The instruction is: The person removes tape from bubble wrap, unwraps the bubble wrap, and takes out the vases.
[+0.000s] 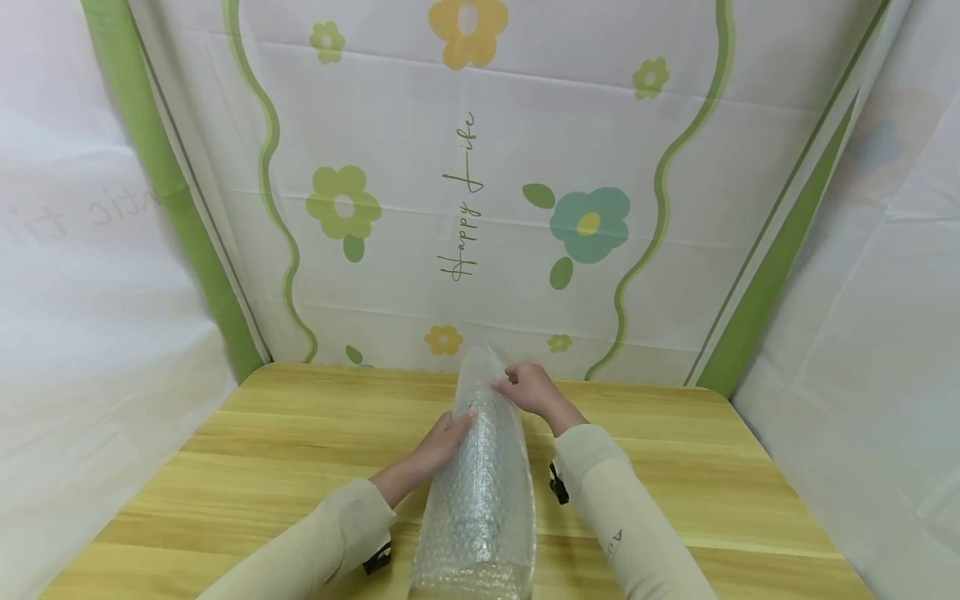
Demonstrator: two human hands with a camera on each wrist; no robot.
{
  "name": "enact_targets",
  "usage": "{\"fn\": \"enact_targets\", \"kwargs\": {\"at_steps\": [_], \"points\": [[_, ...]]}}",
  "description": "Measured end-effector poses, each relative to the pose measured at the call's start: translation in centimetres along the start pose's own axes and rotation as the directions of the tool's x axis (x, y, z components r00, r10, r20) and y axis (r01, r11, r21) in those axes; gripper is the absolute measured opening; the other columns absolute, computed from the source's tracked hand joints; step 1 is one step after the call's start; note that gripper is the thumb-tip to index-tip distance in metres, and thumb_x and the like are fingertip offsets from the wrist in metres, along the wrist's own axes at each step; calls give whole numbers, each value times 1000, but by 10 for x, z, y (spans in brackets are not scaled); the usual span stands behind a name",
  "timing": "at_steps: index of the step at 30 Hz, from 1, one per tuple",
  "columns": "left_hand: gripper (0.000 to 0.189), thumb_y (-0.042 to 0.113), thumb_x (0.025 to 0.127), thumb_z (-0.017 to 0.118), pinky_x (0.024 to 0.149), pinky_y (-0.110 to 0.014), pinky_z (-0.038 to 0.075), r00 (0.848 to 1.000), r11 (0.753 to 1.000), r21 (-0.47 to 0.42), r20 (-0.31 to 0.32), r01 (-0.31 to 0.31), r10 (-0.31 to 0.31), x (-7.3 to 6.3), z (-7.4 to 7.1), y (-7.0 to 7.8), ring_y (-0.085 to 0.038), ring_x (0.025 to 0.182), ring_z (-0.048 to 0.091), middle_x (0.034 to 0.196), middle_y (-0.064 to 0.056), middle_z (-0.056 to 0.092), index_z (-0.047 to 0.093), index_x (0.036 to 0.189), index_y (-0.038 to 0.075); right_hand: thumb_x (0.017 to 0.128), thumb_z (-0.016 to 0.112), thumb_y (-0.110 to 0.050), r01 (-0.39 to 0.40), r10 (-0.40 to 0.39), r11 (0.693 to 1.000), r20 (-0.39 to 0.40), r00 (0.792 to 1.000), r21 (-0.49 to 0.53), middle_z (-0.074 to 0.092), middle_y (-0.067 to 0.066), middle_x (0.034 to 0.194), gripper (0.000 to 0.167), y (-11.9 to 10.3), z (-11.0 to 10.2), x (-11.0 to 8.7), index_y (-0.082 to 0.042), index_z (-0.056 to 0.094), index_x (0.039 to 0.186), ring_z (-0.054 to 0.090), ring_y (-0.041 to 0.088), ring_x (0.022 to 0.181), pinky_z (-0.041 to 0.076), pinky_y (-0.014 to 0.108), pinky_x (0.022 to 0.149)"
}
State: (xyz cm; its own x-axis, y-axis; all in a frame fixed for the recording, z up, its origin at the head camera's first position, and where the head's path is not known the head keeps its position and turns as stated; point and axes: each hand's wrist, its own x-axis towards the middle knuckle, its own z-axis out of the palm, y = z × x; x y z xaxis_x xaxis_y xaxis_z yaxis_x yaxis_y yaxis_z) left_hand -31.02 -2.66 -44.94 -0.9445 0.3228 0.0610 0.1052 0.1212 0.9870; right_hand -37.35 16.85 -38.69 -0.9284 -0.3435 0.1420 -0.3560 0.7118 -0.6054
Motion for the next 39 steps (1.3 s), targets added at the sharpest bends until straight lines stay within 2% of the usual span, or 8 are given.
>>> {"fn": "enact_targets", "kwargs": {"at_steps": [15, 18, 20, 22, 25, 29, 32, 39], "points": [[70, 56, 98, 44, 82, -46, 49, 991, 992, 79, -95, 96, -89, -9, 1, 2, -26, 95, 56, 107, -13, 53, 37, 132, -4, 96, 62, -18, 40, -38, 989, 17, 999, -141, 62, 27, 119, 39, -2, -1, 3, 11, 61, 121, 60, 38, 110, 49, 48, 91], [70, 56, 98, 44, 82, -47, 49, 991, 992, 78, -97, 100, -92, -9, 1, 4, -26, 95, 55, 107, -13, 53, 36, 133, -4, 96, 62, -18, 80, -79, 976, 11, 997, -202, 65, 14, 82, 23, -2, 0, 4, 4, 67, 89, 62, 24, 76, 51, 37, 72], [69, 56, 98, 44, 82, -47, 49, 991, 992, 78, -99, 100, -92, -10, 2, 5, -26, 95, 55, 107, -12, 53, 36, 133, -4, 96, 63, -16, 107, -109, 967, 6, 994, -233, 48, 3, 61, 33, -2, 1, 5, -3, 54, 67, 45, 15, 57, 41, 31, 56], [69, 55, 99, 44, 81, -46, 49, 991, 992, 80, -99, 101, -93, -10, 2, 5, -26, 95, 55, 107, -12, 53, 36, 133, -4, 96, 63, -16, 117, -119, 962, 9, 993, -249, 28, -1, 55, 43, -2, 2, 6, -9, 39, 61, 27, 13, 52, 28, 29, 52], [70, 56, 98, 44, 81, -46, 49, 990, 991, 88, -102, 104, -95, -9, 1, 4, -26, 95, 55, 106, -13, 53, 37, 132, -5, 95, 64, -15, 113, -116, 960, 4, 993, -257, 39, -6, 54, 36, -2, 2, 6, -12, 52, 61, 34, 10, 51, 34, 27, 51], [72, 57, 98, 44, 83, -49, 48, 989, 990, 96, -111, 108, -97, -7, 2, 2, -27, 97, 54, 108, -13, 53, 36, 133, -6, 94, 65, -15, 97, -102, 959, -5, 995, -265, 65, -1, 71, 17, -2, 2, 5, -7, 74, 82, 53, 12, 63, 49, 33, 62], [73, 58, 97, 44, 85, -49, 47, 988, 988, 101, -117, 116, -104, -6, 2, 1, -27, 98, 54, 108, -13, 53, 36, 134, -5, 94, 65, -15, 89, -96, 960, -14, 995, -267, 69, 1, 80, 15, -1, 3, 4, -5, 76, 89, 57, 12, 67, 52, 34, 66], [72, 57, 98, 44, 85, -49, 47, 988, 989, 93, -113, 112, -101, -7, 2, 2, -27, 99, 54, 109, -12, 53, 37, 133, -5, 94, 64, -14, 87, -97, 962, -25, 995, -259, 66, -1, 74, 16, 0, 4, 5, -7, 76, 85, 53, 12, 63, 48, 33, 64]]}}
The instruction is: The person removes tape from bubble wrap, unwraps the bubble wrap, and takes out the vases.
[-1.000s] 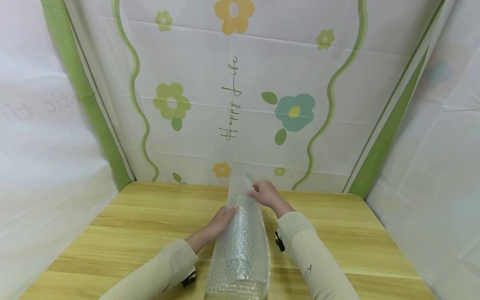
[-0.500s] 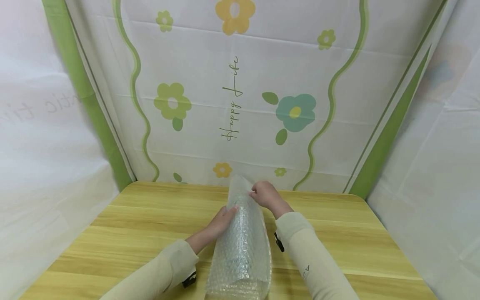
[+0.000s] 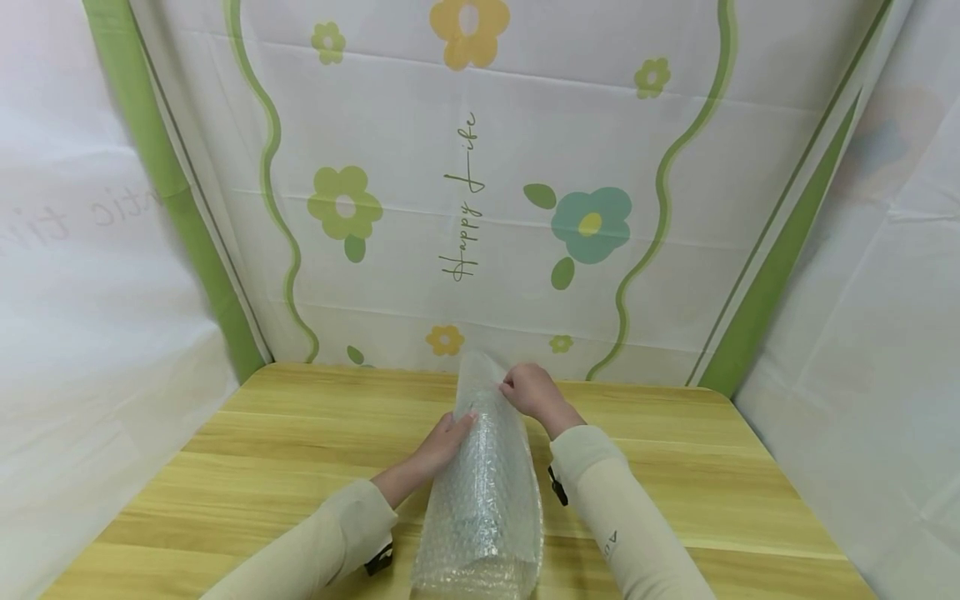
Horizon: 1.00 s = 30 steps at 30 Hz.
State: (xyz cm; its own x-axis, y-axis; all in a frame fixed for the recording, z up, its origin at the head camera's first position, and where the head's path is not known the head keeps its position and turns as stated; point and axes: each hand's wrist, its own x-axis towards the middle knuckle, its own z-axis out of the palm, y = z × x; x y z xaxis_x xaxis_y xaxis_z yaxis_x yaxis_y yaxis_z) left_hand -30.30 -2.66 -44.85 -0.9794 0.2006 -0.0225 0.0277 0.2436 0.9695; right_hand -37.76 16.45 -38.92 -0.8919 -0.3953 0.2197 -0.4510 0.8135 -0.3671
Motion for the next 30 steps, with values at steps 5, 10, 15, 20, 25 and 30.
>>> {"fn": "enact_targets", "kwargs": {"at_steps": [5, 10, 15, 20, 25, 30], "points": [[71, 57, 98, 45, 86, -48, 46, 1000, 1000, 5, -6, -6, 6, 0, 0, 0, -27, 99, 55, 109, -13, 53, 38, 133, -5, 94, 64, -14, 6, -6, 1000, -19, 1000, -7, 66, -1, 75, 16, -1, 1, 0, -5, 77, 89, 52, 12, 62, 48, 33, 64], [72, 57, 98, 45, 87, -49, 46, 1000, 1000, 13, -9, -10, 10, 1, -1, 1, -28, 100, 54, 109, -13, 53, 38, 133, -6, 94, 63, -12, 12, -13, 1000, -34, 999, -15, 69, 2, 80, 17, -2, 1, -1, -3, 77, 91, 53, 12, 64, 49, 34, 66], [72, 57, 97, 45, 87, -49, 46, 1000, 1000, 11, -8, -8, 9, 1, -1, 1, -28, 99, 54, 109, -13, 53, 37, 132, -6, 94, 61, -10, 29, -30, 999, -45, 999, -22, 65, 1, 72, 18, -2, 0, -1, -4, 77, 87, 50, 13, 60, 47, 33, 64], [68, 56, 98, 45, 84, -45, 48, 1000, 1000, 6, -7, -20, 20, 3, -1, -1, -25, 95, 55, 105, -12, 54, 40, 129, -5, 93, 60, -9, 43, -44, 999, -56, 997, -22, 59, -3, 64, 19, -1, 0, 0, -5, 76, 82, 47, 13, 56, 44, 32, 60], [60, 50, 100, 46, 79, -41, 50, 998, 998, -24, 14, -65, 66, 5, -1, -2, -23, 89, 58, 101, -11, 57, 43, 125, -4, 93, 59, -9, 40, -42, 999, -55, 998, -26, 53, -3, 58, 24, -1, 1, 0, -8, 72, 73, 44, 13, 54, 42, 31, 59], [60, 50, 100, 45, 80, -39, 49, 998, 997, -40, 24, -62, 63, 5, -1, -2, -21, 89, 58, 101, -9, 57, 43, 127, -3, 93, 58, -9, 27, -28, 999, -58, 998, -30, 49, -4, 55, 28, -1, 2, 1, -10, 66, 66, 42, 13, 53, 41, 31, 58]]}}
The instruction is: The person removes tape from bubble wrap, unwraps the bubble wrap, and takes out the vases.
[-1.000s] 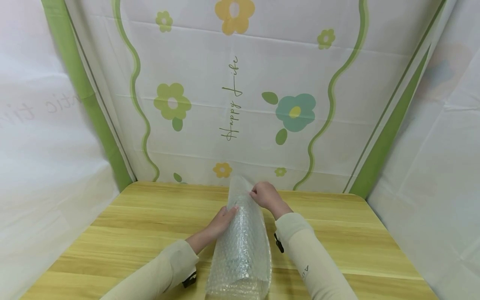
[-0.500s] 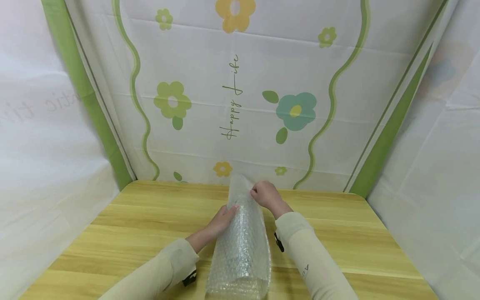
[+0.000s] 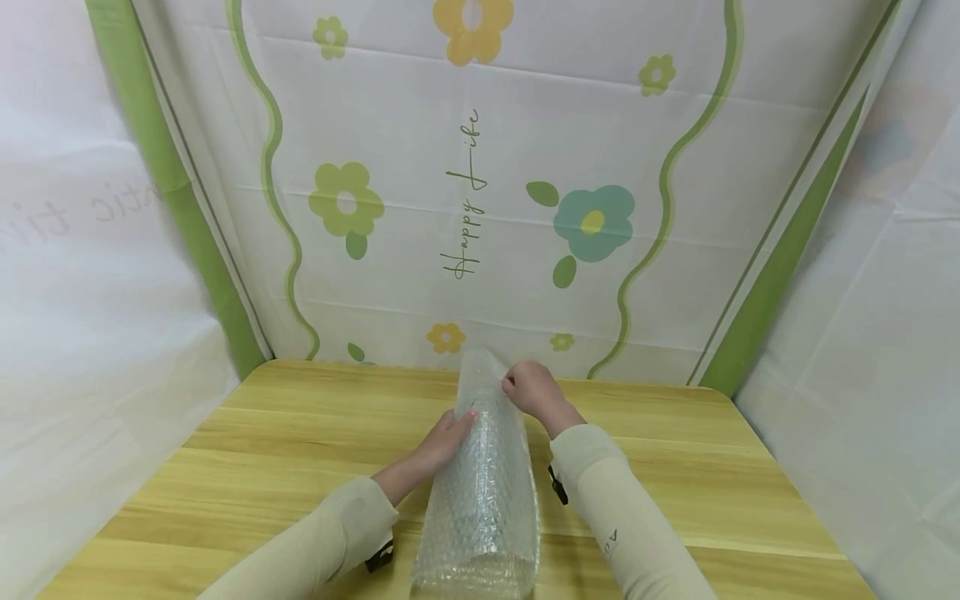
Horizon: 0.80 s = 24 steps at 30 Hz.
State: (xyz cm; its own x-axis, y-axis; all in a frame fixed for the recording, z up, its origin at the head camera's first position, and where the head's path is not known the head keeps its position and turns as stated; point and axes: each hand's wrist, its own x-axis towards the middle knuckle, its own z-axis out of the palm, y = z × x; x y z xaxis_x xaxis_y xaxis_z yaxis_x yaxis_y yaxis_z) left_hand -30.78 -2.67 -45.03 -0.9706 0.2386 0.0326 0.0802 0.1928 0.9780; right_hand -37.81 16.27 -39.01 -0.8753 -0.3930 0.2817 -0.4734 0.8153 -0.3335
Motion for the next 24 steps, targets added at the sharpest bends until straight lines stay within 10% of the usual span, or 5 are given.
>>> {"fn": "enact_targets", "kwargs": {"at_steps": [24], "points": [[53, 42, 103, 44, 76, -39, 52, 1000, 1000, -3, 4, -21, 21, -8, -1, 12, -20, 85, 59, 99, -10, 59, 42, 125, -6, 96, 58, -13, -86, 86, 994, 3, 996, 69, 52, -1, 57, 31, -1, -1, -2, -10, 65, 66, 44, 14, 54, 41, 31, 56]]}}
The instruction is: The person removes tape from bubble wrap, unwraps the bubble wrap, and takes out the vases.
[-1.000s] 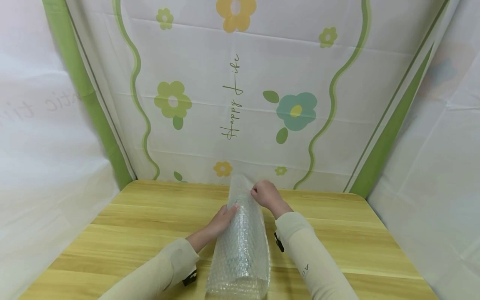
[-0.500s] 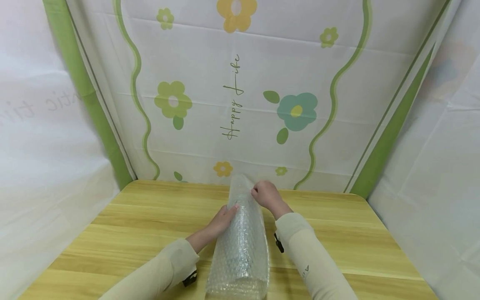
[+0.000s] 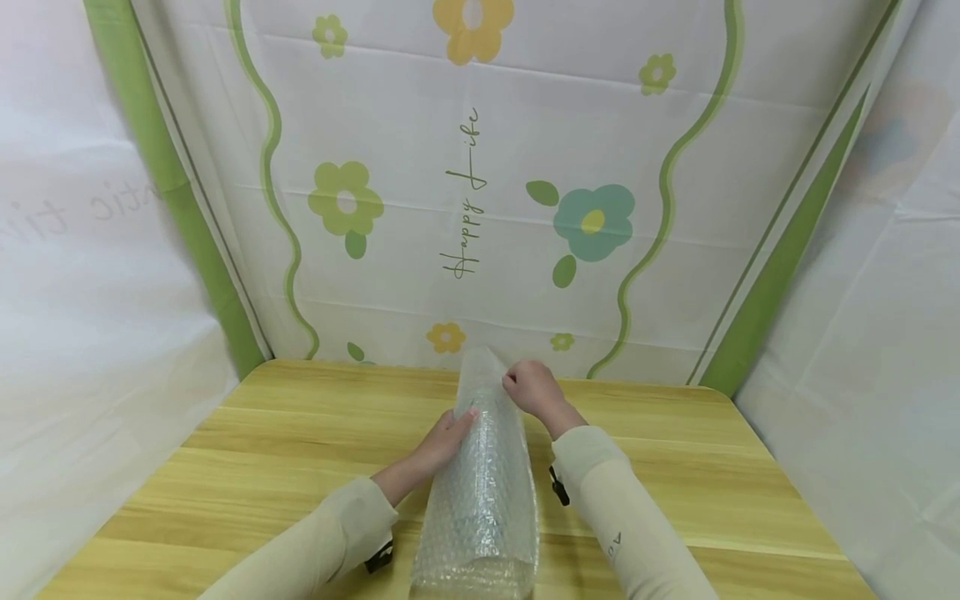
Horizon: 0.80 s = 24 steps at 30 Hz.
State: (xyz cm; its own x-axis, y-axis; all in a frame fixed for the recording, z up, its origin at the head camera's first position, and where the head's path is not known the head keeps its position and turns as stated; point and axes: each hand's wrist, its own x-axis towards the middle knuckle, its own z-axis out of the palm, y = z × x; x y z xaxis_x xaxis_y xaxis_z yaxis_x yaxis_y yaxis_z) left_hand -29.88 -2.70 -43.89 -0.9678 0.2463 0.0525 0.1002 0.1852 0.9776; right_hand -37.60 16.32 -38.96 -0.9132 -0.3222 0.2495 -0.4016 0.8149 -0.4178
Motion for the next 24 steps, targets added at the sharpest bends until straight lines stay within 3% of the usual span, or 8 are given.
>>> {"fn": "enact_targets", "kwargs": {"at_steps": [2, 12, 17, 24], "points": [[57, 46, 101, 45, 76, -40, 52, 1000, 1000, -13, -6, 4, -4, 7, 1, -11, -21, 86, 60, 100, -11, 59, 42, 126, -5, 96, 58, -13, 1, -1, 1000, 0, 1000, 5, 53, -1, 58, 29, 0, -1, -1, -9, 67, 69, 45, 14, 54, 41, 31, 56], [65, 51, 100, 45, 81, -43, 50, 1000, 1000, 18, -17, 18, -18, 8, 1, -12, -24, 92, 58, 106, -12, 56, 39, 132, -4, 96, 62, -16, 31, -31, 999, -31, 999, 13, 67, 3, 78, 19, 3, -3, -9, -4, 75, 89, 53, 15, 65, 48, 35, 65], [58, 48, 101, 44, 77, -39, 52, 1000, 1000, -12, 1, 4, -4, 8, 1, -11, -21, 87, 60, 101, -10, 60, 43, 129, -3, 96, 63, -20, 32, -32, 999, -27, 999, 30, 71, 7, 91, 21, 3, -4, -14, -2, 75, 99, 63, 20, 80, 52, 41, 75], [55, 47, 102, 44, 73, -37, 53, 1000, 1000, -29, 16, -11, 11, 10, 1, -12, -19, 83, 61, 97, -9, 60, 43, 128, -2, 97, 61, -21, 7, -7, 998, 9, 1000, 63, 70, 14, 103, 30, 3, -6, -20, 4, 70, 111, 65, 30, 97, 52, 47, 84]]}}
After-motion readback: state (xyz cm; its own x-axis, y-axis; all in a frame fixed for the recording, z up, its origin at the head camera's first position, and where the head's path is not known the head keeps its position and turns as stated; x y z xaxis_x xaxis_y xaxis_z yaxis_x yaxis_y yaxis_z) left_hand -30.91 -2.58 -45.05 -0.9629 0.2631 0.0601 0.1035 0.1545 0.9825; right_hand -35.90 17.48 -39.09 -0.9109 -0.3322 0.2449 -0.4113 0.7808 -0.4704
